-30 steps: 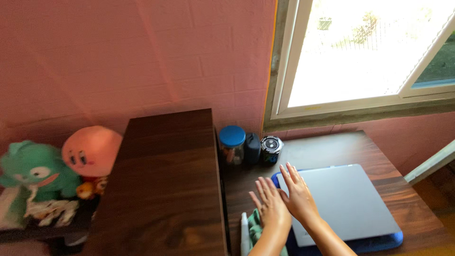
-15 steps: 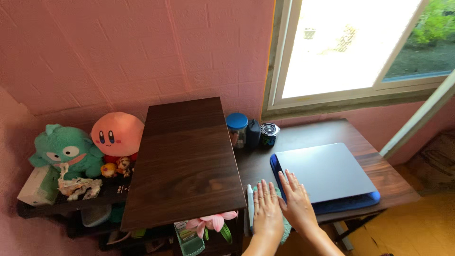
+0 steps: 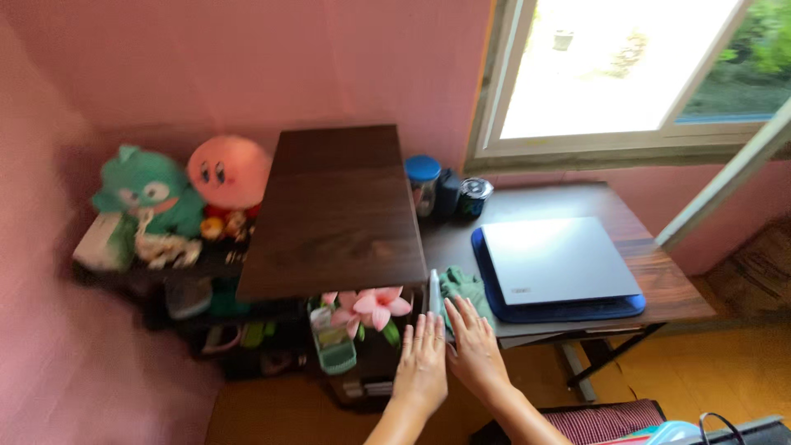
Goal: The person sprays a wooden desk surface and wipes it down with a cloth, rearranges various items including a laptop, container, and pencil organizer, and then wipes the secondary table sections.
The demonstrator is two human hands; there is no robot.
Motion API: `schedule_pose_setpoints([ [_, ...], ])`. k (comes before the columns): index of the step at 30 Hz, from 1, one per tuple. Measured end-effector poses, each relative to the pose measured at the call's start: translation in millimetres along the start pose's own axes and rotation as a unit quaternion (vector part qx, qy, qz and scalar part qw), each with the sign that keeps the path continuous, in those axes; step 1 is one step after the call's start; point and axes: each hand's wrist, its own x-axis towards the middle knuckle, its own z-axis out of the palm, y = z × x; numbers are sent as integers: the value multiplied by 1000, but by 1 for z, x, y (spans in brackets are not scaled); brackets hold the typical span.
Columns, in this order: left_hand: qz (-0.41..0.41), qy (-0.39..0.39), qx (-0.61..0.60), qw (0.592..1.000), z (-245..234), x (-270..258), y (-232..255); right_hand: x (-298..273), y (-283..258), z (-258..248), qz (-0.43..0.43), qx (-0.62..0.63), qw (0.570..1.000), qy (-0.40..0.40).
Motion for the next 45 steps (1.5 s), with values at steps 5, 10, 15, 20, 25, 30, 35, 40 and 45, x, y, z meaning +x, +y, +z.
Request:
schedule_pose_setpoints([
  [5,-93,24,24,995,-5,-52,-15,-26,-32,27,-54,44,998,7],
  [10,-181,-1,36,983,1,-84,-56,-29,-62,64,-79,99,992,9],
  [15,-276,-1,-18,961,12,-102,-101,-25,-88,113,-74,136,988,6],
  [20,-326,-20,-2,945,13,-119,-141,-17,-101,167,-53,163,985,-6],
  [25,-357,-71,-15,931,7,-127,-180,-7,-100,222,10,204,978,-45],
  [30,-351,-10,-45,935,50,-146,-227,6,-87,278,6,238,971,-2],
  [35,-394,37,-138,908,109,-150,-273,22,-85,320,54,245,968,-14],
  [40,-414,67,-164,893,146,-135,-303,40,-76,362,53,236,970,3],
  [45,-510,10,-243,825,145,-121,-315,54,-77,380,106,259,957,-71],
])
